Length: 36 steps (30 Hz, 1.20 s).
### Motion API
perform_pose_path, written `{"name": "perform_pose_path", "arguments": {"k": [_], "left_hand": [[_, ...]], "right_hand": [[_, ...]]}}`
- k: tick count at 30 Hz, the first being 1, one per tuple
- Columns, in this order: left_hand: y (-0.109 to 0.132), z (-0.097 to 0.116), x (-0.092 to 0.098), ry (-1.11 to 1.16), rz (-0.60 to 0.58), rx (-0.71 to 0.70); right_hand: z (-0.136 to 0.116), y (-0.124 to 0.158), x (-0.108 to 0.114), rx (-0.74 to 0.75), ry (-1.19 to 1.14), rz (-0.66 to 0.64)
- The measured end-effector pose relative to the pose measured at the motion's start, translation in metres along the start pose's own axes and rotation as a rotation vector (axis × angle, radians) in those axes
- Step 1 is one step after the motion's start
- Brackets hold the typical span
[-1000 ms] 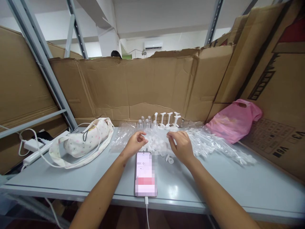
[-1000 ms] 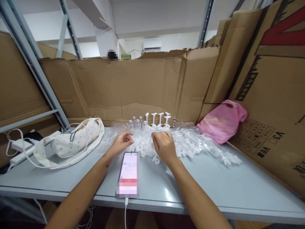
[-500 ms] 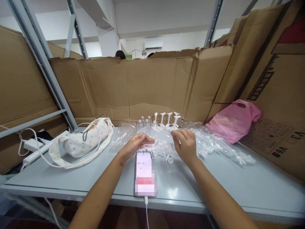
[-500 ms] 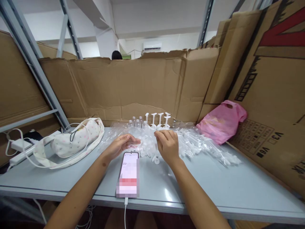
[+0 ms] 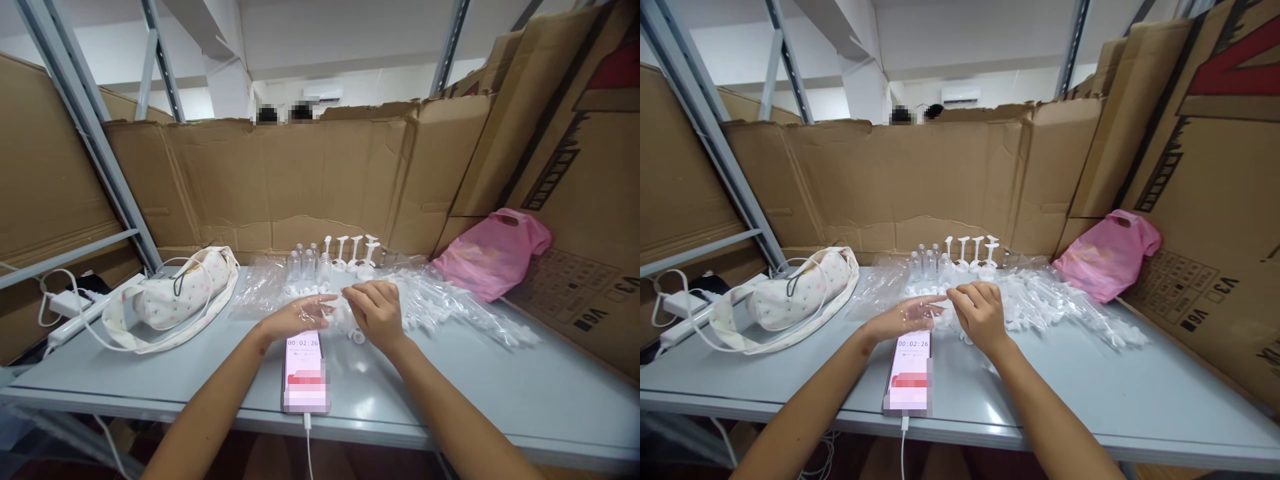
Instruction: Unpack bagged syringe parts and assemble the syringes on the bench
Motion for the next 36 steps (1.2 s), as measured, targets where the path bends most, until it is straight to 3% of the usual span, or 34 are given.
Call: {"name": "perform_pose_path", "arguments": {"k": [7, 14, 17, 20, 23, 26, 29, 36], "left_hand": [[0.002, 0.005, 0.009, -0.009, 0.155, -0.036], [0.008, 0.015, 0.049, 0.272, 0.394, -0.166], [0.01, 0.015, 0.059, 0.437, 0.419, -0.199], [0.007, 0.012, 0.057, 0.522, 0.372, -0.197], [0.0, 0.003, 0.051, 0.559, 0.32, -0.147], [-0.007, -0.007, 0.046, 0.575, 0.28, -0.081], [-0.009, -0.013, 0.048, 0.577, 0.273, -0.015], [-0.005, -0.023, 0.067, 0.472, 0.373, 0.075]], "right_hand": [[0.004, -0.002, 0.005, -0.01, -0.005, 0.064], [0.05, 0.011, 0.029, -0.401, -0.074, 0.295], [0.079, 0.033, 0.011, -0.668, -0.308, 0.341], [0.096, 0.059, -0.035, -0.975, -0.762, 0.323], [0.081, 0.07, -0.079, -1.203, -1.237, 0.245], [0.064, 0.068, -0.093, -1.296, -1.527, 0.236], [0.067, 0.074, -0.092, -1.375, -1.58, 0.325], [0.099, 0.094, -0.079, -1.48, -1.36, 0.476]]}}
Point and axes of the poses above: each hand's wrist, its own y-axis away from the middle knuckle, its own x-axis out of the back of the hand, z = x × y, the point moved 10 cm from there along -y, towards the middle knuckle, and after that the axes turned 9 degrees about x, right-handed, at the moved point
